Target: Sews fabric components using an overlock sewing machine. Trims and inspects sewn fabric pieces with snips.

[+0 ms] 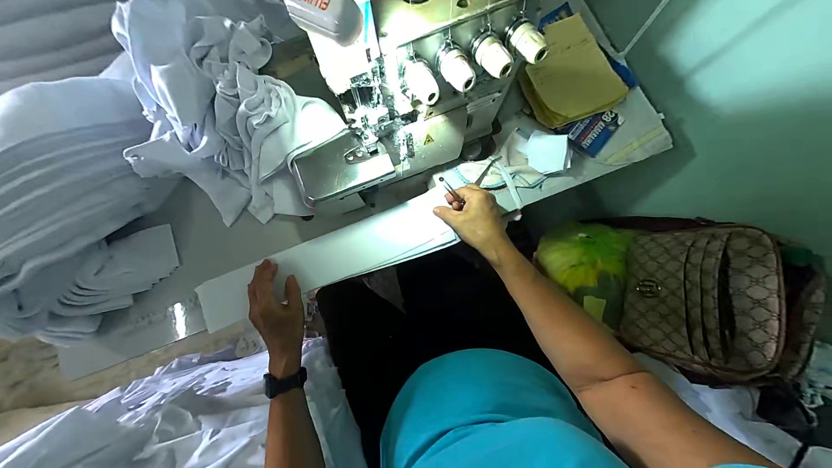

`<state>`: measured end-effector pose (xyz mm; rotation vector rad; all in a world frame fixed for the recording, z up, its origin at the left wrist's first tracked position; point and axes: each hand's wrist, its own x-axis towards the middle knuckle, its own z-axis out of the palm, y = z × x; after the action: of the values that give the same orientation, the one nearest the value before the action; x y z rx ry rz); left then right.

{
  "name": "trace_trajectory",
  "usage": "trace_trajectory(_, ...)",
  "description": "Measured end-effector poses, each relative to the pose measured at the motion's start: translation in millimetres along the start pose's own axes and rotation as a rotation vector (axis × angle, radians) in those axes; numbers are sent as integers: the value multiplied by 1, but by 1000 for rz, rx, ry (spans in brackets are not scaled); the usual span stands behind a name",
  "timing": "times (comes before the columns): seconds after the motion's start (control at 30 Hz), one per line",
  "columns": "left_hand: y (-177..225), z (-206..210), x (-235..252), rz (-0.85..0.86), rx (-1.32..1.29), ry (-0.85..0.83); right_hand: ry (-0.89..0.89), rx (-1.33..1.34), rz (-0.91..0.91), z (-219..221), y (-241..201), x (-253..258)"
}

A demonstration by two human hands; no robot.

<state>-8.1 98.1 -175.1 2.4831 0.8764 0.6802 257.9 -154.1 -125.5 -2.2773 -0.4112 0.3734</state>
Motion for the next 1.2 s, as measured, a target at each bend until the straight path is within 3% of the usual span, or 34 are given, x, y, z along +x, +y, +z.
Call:
trace_trajectory(0.13,0,0,-3,27,15,-28,113,89,-36,7,8,-5)
trace_trajectory(0.3,13,-2,-7,53,-27,37,150,-74,-182,-19,43,-1)
trace_trajectory(0.4,17,-21,-6,98,-25,-5,161,-81,-174,-17,17,-4)
trace_trajectory(0.47,12,-38,0,65,18,-11,67,98,-286,-7,-11,-18)
trace_trajectory(0.53,-1,-52,9,11,22,-23,-124,472,-402,-3,-42,-30)
trace_trajectory(0.6,-21,-63,15,13,-2,-62,-278,741,-525,-21,-64,-29)
trace_trajectory(0.67,-37,-70,13,62,11,-121,-267,890,-566,-55,-66,-12)
trace_trajectory(0.7,-42,-72,14,75,20,-135,-197,928,-475,-70,-64,-8)
trace_trajectory(0.73,-47,-75,16,60,7,-138,-19,936,-279,-76,-78,-11)
trace_trajectory(0.77,-50,-79,19,16,-41,-107,230,886,-56,-71,-99,-12)
trace_trajectory(0.83,-56,-90,29,-213,-302,62,7,767,-312,-71,-56,2)
trace_trajectory(0.9,-64,-98,48,-372,-789,406,-44,680,-429,-46,-48,-5)
trace_trajectory(0.97,-56,-111,68,-371,-1173,612,-77,628,-448,-16,-36,-14)
trace_trajectory(1.03,-42,-116,82,-264,-1372,662,-119,422,-493,6,-22,-15)
trace_trajectory(1.1,-20,-110,90,-151,-1405,514,-202,189,-549,15,-16,-13)
trace_trajectory(1.2,38,-87,81,37,-908,-40,-283,178,-583,16,-22,-12)
